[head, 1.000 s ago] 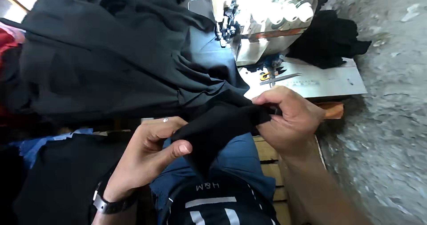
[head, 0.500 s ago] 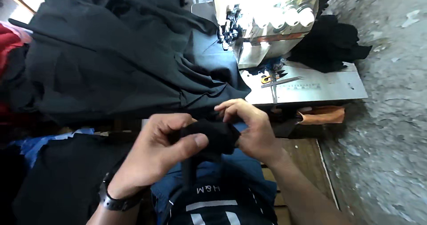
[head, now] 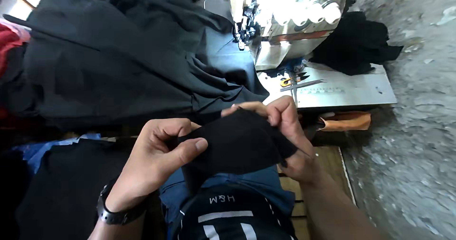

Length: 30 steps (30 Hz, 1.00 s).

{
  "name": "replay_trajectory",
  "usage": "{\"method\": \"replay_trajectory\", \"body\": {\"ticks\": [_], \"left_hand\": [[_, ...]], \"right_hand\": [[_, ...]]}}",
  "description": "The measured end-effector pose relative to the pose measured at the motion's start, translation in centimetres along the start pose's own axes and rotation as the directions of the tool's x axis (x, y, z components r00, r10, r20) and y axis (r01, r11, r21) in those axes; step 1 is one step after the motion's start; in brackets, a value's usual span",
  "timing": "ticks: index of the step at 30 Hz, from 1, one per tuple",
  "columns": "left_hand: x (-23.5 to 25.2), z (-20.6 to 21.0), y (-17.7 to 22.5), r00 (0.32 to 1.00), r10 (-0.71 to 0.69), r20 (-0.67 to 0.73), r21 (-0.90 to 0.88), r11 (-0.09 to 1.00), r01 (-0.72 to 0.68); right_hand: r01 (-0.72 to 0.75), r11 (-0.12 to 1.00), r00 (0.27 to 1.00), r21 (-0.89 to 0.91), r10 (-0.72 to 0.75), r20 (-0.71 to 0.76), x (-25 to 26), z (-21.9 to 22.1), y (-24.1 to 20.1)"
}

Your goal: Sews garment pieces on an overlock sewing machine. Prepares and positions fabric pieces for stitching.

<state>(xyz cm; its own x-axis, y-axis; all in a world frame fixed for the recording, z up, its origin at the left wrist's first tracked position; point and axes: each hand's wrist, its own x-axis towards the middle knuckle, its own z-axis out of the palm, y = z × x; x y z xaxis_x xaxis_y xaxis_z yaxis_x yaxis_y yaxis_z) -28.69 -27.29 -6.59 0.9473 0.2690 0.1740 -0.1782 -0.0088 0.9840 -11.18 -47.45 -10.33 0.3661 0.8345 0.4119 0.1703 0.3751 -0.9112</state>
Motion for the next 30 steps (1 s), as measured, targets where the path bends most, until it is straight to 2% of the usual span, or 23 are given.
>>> {"method": "replay_trajectory", "body": {"ticks": [1, 3, 5, 6, 8, 10, 12, 15, 19, 21, 23, 25, 26, 27, 30], "left_hand": [[0.1, 0.0, 0.0, 1.000, 0.005, 0.003, -0.003, 1.000, -0.005], [0.1, -0.2, 0.4, 1.000, 0.004, -0.012, 0.012, 1.000, -0.004], [0.1, -0.5, 1.1, 0.999, 0.004, -0.032, 0.118, 0.993, 0.000], [0.2, -0.7, 1.5, 1.000, 0.004, -0.018, 0.235, 0.972, 0.000], [0.6, -1.1, 2.2, 0.998, 0.015, 0.069, 0.545, 0.837, -0.050], [1.0, -1.0, 2.5, 0.981, 0.060, 0.184, 0.786, 0.590, -0.184], [1.2, -0.6, 2.7, 0.965, 0.079, 0.249, 0.861, 0.438, -0.258], [0.9, -0.2, 2.7, 0.960, 0.071, 0.270, 0.908, 0.314, -0.278], [0.7, 0.7, 2.1, 0.963, 0.085, 0.257, 0.949, 0.167, -0.268], [0.7, 0.7, 1.2, 0.964, 0.149, 0.219, 0.945, 0.216, -0.247], [1.0, 0.3, 0.9, 0.972, 0.198, 0.128, 0.881, 0.427, -0.203], [1.3, 0.1, 0.9, 0.979, 0.196, 0.058, 0.735, 0.655, -0.175], [1.4, 0.0, 0.9, 0.980, 0.193, 0.040, 0.667, 0.725, -0.170], [1.4, 0.0, 0.9, 0.981, 0.192, 0.028, 0.620, 0.767, -0.168], [1.4, -0.1, 0.7, 0.982, 0.189, 0.004, 0.577, 0.801, -0.156]], "right_hand": [[-0.059, 0.996, 0.998, 0.074, 0.057, 0.028, -0.2, 0.0, -0.3], [-0.093, 0.995, 0.994, 0.028, 0.092, 0.052, -0.1, -0.3, -1.2], [-0.077, 0.959, 0.996, -0.271, 0.087, 0.025, 0.3, -0.9, -2.0], [-0.073, 0.896, 0.996, -0.438, 0.089, 0.017, 0.5, -1.2, -2.3], [-0.063, 0.729, 0.996, -0.682, 0.093, 0.007, 0.7, -1.7, -2.7], [-0.034, 0.626, 0.997, -0.779, 0.075, 0.017, 0.7, -1.9, -2.6], [-0.012, 0.587, 0.998, -0.810, 0.052, 0.023, 0.9, -2.0, -2.3], [-0.019, 0.577, 1.000, -0.816, 0.018, -0.011, 1.1, -1.9, -2.0], [-0.043, 0.649, 0.997, -0.759, -0.015, -0.070, 1.1, -2.2, -1.6], [-0.066, 0.723, 0.996, -0.688, 0.011, -0.083, 1.0, -2.3, -1.4], [-0.107, 0.809, 0.991, -0.578, 0.041, -0.127, 0.9, -2.3, -1.5], [-0.169, 0.879, 0.978, -0.446, 0.094, -0.187, 0.9, -2.2, -1.8], [-0.200, 0.899, 0.969, -0.389, 0.125, -0.211, 0.9, -2.1, -2.0], [-0.227, 0.908, 0.961, -0.352, 0.150, -0.233, 0.8, -2.0, -2.0], [-0.255, 0.923, 0.952, -0.287, 0.188, -0.243, 0.7, -1.7, -2.2]]}}
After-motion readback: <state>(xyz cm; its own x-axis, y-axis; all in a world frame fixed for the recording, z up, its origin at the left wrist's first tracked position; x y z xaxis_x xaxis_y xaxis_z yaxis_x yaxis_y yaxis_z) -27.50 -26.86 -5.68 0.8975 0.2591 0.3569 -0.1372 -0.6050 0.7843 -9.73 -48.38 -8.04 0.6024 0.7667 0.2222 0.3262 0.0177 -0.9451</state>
